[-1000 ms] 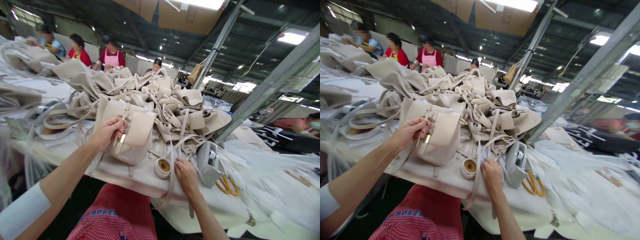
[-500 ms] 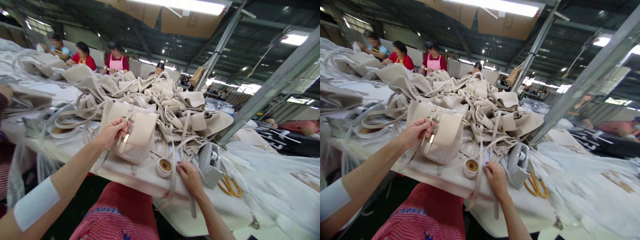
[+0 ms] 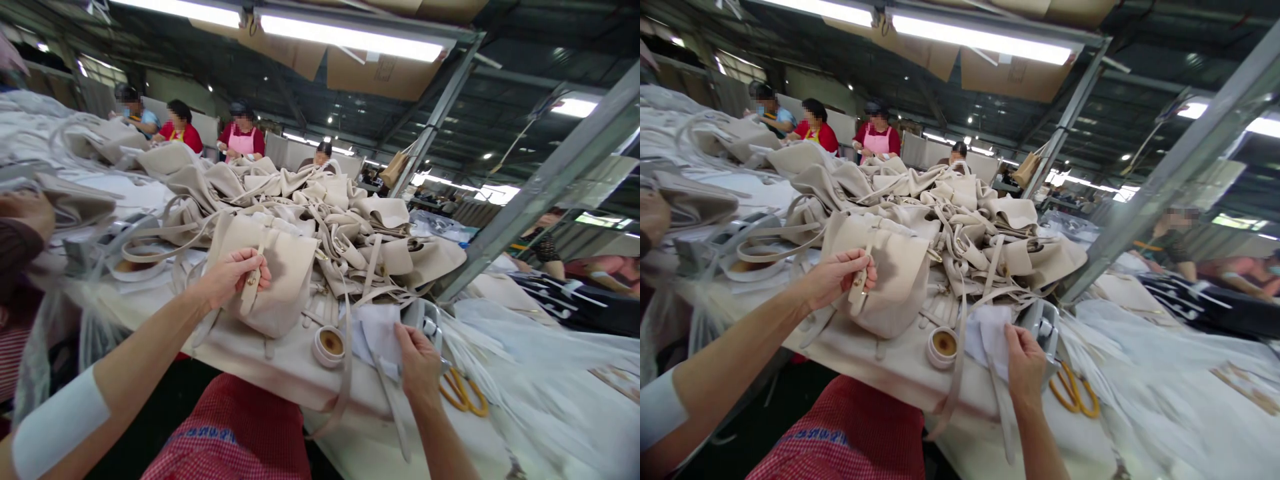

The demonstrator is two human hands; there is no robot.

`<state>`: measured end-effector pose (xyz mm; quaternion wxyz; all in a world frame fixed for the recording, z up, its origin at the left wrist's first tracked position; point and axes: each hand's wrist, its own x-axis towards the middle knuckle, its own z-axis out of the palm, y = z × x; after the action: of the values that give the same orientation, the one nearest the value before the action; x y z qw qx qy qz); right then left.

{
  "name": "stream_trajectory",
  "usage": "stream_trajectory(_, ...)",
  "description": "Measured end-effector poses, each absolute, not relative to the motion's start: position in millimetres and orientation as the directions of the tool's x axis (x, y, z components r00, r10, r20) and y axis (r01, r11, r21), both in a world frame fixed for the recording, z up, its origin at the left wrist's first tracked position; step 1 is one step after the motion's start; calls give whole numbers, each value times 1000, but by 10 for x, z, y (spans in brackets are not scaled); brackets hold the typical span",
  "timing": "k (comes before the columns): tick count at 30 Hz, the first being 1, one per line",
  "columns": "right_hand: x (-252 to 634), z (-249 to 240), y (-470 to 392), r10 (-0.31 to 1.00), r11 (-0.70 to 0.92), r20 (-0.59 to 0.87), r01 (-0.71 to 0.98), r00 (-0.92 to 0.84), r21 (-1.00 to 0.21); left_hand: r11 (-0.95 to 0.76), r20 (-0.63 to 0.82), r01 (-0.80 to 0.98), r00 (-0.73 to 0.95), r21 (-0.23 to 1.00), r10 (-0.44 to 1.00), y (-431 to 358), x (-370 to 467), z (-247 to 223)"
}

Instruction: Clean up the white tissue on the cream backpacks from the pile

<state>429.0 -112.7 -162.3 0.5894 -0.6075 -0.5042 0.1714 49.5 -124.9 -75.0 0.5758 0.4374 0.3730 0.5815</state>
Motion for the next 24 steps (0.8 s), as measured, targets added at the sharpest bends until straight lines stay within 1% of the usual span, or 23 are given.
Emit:
stream_trajectory(1,4203,-1519,-1167,754,245,477,481,452,-842,-27,56,-351,73,936,996,-1279,518,-730)
stream_trajectory(2,4092,-1411,-1209,696,295,572,553,434,-779,10,34,-369,113,930,993,-1306,539,-711)
stream_trajectory(3,3958,-1305,-1249,650,363,663,615,371,-700,52,16,-396,166,917,986,-1330,558,-695)
stream_trajectory(4,3803,-1210,-1285,598,462,758,661,259,-591,96,2,-427,224,899,975,-1349,570,-682)
stream_trajectory(5,3633,-1133,-1314,533,577,839,680,106,-453,139,-7,-454,280,880,960,-1362,575,-672)
stream_trajectory(6,3453,-1079,-1334,449,686,891,663,-64,-298,175,-14,-474,324,863,946,-1371,571,-666)
stream_trajectory(7,3270,-1050,-1344,358,770,907,619,-223,-152,199,-19,-486,350,851,936,-1376,559,-663)
stream_trajectory(8,3091,-1047,-1345,272,825,896,564,-351,-30,210,-24,-489,360,847,933,-1380,542,-663)
stream_trajectory(9,2924,-1067,-1337,203,855,874,514,-441,61,209,-27,-482,357,851,934,-1383,523,-667)
stream_trajectory(10,2774,-1103,-1323,152,871,853,476,-500,124,199,-29,-465,347,863,937,-1388,504,-673)
stream_trajectory(11,2648,-1151,-1306,117,880,836,447,-536,163,184,-32,-438,331,880,943,-1393,491,-681)
stream_trajectory(13,2471,-1249,-1275,81,893,812,405,-578,199,145,-41,-356,284,923,958,-1402,487,-706)
stream_trajectory(16,2383,-1338,-1264,69,899,797,384,-599,211,76,-43,-178,181,981,982,-1400,531,-751)
stream_trajectory(18,2401,-1346,-1276,72,897,793,387,-605,214,39,-31,-63,132,997,991,-1384,564,-775)
stream_trajectory(21,2457,-1330,-1296,61,898,783,377,-620,228,49,-54,51,103,997,993,-1343,575,-795)
stream_trajectory(24,2476,-1327,-1305,38,899,780,361,-625,246,81,-91,106,90,991,992,-1291,547,-813)
